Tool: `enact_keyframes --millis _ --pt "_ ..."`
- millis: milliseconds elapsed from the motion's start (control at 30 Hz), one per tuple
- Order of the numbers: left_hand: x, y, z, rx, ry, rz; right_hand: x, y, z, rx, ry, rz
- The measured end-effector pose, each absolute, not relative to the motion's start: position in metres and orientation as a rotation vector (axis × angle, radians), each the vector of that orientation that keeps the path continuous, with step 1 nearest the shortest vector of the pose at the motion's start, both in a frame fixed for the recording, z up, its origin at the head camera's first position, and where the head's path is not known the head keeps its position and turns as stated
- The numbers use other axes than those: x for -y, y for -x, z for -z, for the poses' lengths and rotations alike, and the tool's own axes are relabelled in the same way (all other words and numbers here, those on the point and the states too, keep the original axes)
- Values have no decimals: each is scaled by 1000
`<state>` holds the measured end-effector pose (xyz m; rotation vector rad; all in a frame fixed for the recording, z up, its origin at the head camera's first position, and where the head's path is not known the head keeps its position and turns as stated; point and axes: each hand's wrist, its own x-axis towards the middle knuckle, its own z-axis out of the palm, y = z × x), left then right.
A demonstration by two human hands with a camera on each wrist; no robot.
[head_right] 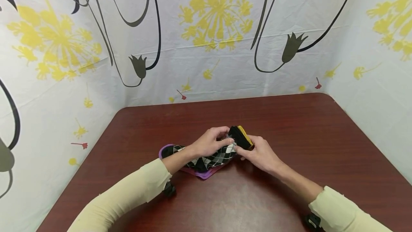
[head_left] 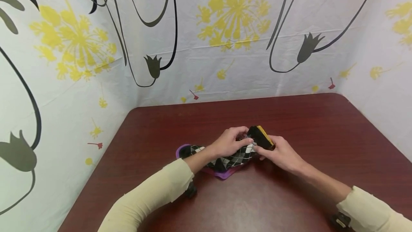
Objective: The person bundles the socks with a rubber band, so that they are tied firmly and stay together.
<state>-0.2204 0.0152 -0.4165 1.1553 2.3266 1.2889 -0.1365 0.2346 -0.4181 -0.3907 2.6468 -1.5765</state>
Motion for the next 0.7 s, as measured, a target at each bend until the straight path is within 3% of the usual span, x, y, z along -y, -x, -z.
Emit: enact_keyframes --millis 433,700 --pt "-10 222 414 -2158 -994 -1277 -238 138 414 -2500 245 1714" --pt "-18 222 416 -2353 -1014 -1237 -230 135 412 -2348 75 1793"
